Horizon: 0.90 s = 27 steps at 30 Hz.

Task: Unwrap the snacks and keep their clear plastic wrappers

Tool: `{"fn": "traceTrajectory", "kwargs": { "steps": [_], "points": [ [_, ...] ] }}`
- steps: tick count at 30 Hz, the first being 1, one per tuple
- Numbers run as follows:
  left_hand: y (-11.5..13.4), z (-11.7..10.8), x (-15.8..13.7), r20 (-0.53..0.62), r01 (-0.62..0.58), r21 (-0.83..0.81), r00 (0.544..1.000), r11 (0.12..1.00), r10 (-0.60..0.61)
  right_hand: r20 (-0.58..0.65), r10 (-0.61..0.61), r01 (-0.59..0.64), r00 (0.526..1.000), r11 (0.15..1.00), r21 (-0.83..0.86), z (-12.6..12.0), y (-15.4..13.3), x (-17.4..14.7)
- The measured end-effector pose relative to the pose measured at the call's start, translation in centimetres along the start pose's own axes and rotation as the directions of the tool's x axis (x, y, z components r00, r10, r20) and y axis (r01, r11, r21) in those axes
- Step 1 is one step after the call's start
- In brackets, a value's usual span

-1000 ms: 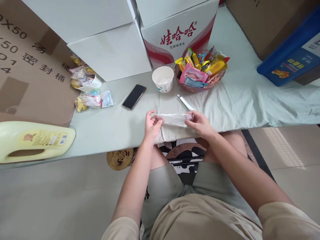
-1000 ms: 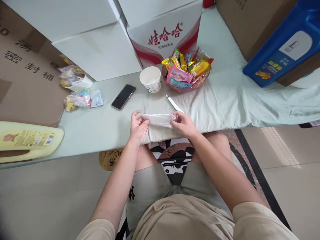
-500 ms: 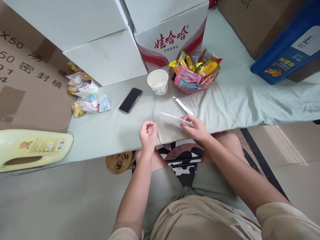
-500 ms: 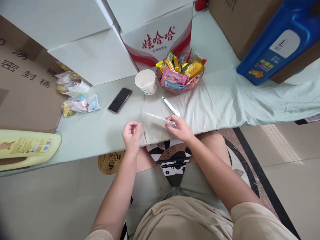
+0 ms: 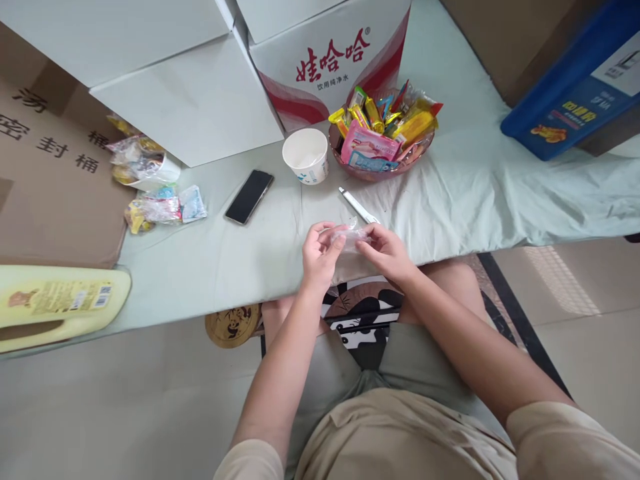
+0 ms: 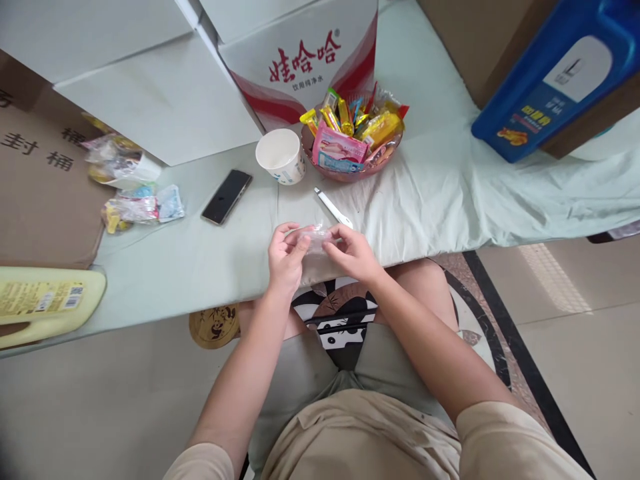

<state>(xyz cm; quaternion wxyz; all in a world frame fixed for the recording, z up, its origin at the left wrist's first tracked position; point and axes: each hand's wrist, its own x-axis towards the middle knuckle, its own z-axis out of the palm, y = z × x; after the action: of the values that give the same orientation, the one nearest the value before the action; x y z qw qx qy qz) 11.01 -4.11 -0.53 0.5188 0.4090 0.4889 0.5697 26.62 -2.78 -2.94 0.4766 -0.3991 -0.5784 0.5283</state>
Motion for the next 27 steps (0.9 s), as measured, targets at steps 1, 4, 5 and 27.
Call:
{"fn": "traceTrajectory", "kwargs": {
  "steps": [1, 4, 5, 27],
  "points": [
    [0.3, -0.1, 0.0, -0.008, 0.04, -0.059, 0.999, 0.997, -0.041, -0.04, 0.0, 0.0, 0.999, 1.0, 0.017, 0.1, 0.2, 0.0],
    [0.8, -0.3, -0.3, 0.057, 0.164, -0.194, 0.986, 0.967, -0.156, -0.055, 0.023, -0.018, 0.998, 0.996, 0.088, 0.4, 0.5, 0.2],
    [0.8, -0.2, -0.4, 0.082, 0.19, -0.204, 0.981, 0.96, -0.176, -0.026, 0.039, -0.036, 0.999, 0.994, 0.103, 0.5, 0.5, 0.2],
    [11.1, 2.0, 22.3, 0.15, -0.154, 0.97, 0.988, -0.189, -0.04, 0.0, -0.006, 0.006, 1.0, 0.997, -0.076, 0.1, -1.4, 0.2]
  ]
}}
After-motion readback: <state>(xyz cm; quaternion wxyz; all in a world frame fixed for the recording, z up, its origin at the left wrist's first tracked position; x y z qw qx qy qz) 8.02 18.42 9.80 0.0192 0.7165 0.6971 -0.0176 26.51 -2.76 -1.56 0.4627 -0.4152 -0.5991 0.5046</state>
